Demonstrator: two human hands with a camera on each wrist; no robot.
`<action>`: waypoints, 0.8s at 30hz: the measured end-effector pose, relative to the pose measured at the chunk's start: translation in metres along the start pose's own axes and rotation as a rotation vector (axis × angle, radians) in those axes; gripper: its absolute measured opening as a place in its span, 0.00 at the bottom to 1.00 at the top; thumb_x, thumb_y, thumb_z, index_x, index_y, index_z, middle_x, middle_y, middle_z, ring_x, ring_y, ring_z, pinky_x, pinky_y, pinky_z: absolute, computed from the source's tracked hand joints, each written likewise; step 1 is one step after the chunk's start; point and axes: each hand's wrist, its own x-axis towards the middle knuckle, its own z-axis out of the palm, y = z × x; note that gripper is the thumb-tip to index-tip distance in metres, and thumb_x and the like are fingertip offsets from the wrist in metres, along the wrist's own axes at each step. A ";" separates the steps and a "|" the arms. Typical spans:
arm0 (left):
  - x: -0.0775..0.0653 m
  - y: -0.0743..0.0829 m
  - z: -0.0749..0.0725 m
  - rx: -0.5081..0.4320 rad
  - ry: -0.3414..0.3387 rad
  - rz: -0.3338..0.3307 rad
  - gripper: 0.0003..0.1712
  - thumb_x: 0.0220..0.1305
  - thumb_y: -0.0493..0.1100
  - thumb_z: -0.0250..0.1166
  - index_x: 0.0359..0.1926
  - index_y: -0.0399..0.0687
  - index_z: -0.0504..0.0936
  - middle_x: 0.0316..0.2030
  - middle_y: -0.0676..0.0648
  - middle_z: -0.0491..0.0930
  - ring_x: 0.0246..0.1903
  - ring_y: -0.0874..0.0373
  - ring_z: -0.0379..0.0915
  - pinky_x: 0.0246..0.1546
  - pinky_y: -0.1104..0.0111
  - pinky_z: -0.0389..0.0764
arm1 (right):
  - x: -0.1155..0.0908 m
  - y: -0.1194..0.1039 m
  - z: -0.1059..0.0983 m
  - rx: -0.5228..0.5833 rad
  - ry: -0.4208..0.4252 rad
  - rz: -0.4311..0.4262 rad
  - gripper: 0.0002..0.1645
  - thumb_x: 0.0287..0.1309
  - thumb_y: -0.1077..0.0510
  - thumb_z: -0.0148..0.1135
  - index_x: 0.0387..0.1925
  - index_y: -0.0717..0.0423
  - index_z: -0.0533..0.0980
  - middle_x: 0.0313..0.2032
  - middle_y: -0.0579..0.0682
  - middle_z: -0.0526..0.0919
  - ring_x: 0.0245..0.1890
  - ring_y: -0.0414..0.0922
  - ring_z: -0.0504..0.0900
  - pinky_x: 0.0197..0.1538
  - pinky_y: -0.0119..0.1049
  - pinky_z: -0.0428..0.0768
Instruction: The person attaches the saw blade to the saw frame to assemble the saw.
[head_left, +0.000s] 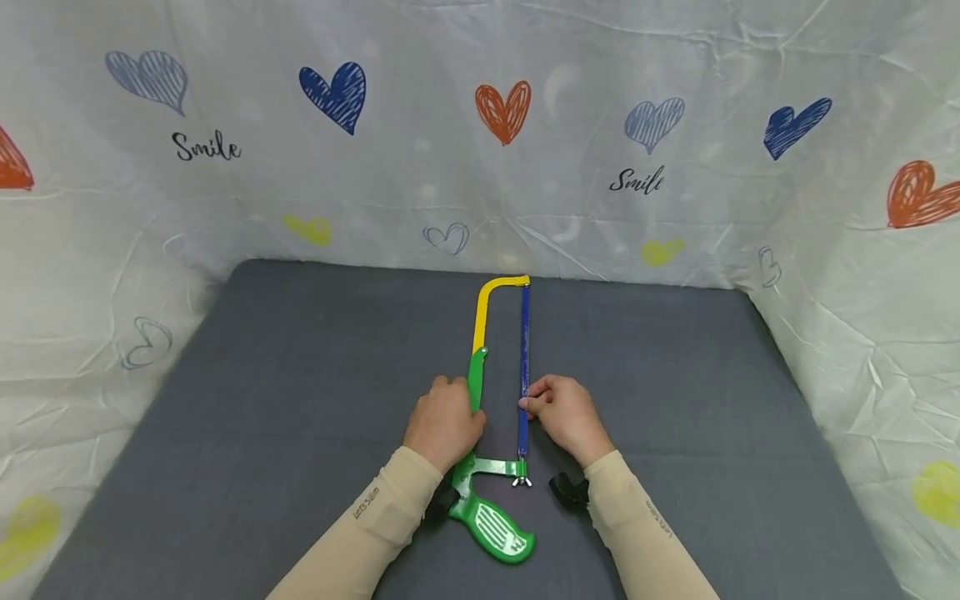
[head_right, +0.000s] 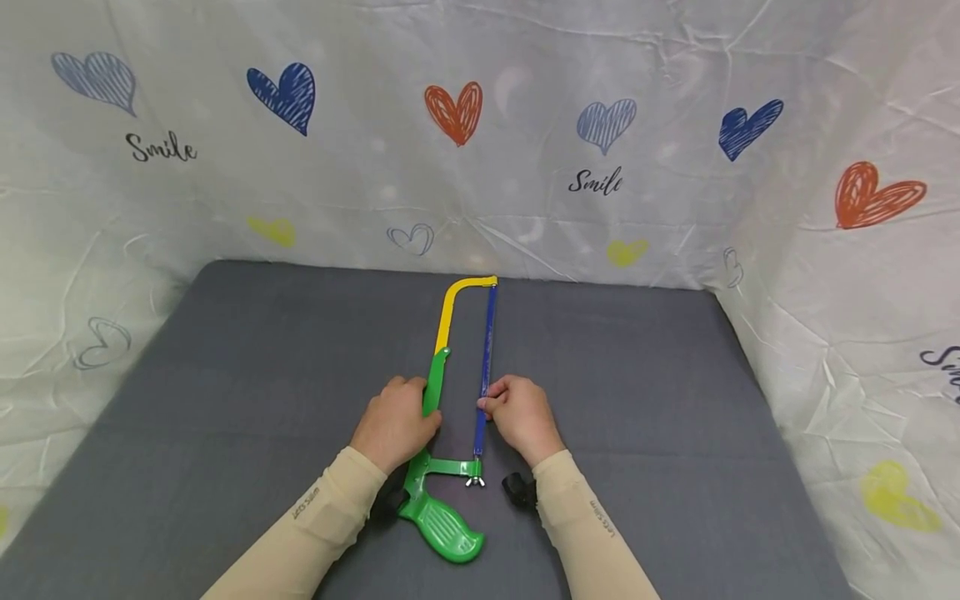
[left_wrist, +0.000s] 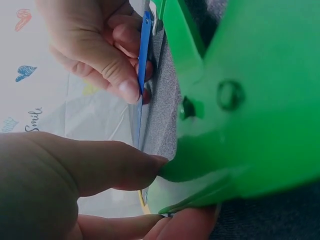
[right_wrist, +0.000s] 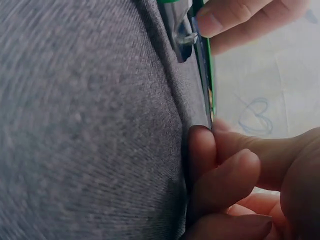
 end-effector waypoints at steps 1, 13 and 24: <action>0.000 0.000 0.000 0.001 -0.001 0.000 0.14 0.66 0.40 0.71 0.43 0.31 0.85 0.33 0.39 0.76 0.24 0.49 0.73 0.25 0.56 0.78 | 0.000 -0.001 0.000 -0.003 0.006 0.004 0.08 0.70 0.55 0.72 0.39 0.56 0.84 0.27 0.47 0.88 0.23 0.42 0.79 0.30 0.36 0.75; 0.002 -0.002 -0.001 0.001 -0.020 -0.005 0.19 0.67 0.41 0.72 0.50 0.29 0.84 0.36 0.37 0.77 0.24 0.48 0.75 0.27 0.55 0.81 | -0.003 -0.004 -0.001 -0.042 0.011 0.020 0.13 0.69 0.50 0.74 0.33 0.53 0.83 0.24 0.47 0.86 0.21 0.43 0.78 0.27 0.36 0.74; 0.002 -0.001 0.000 0.000 -0.042 -0.001 0.20 0.68 0.42 0.72 0.51 0.28 0.83 0.38 0.37 0.78 0.25 0.47 0.76 0.26 0.56 0.81 | -0.004 -0.005 -0.004 -0.071 -0.022 0.055 0.14 0.68 0.49 0.75 0.32 0.53 0.84 0.24 0.47 0.86 0.24 0.44 0.79 0.29 0.36 0.73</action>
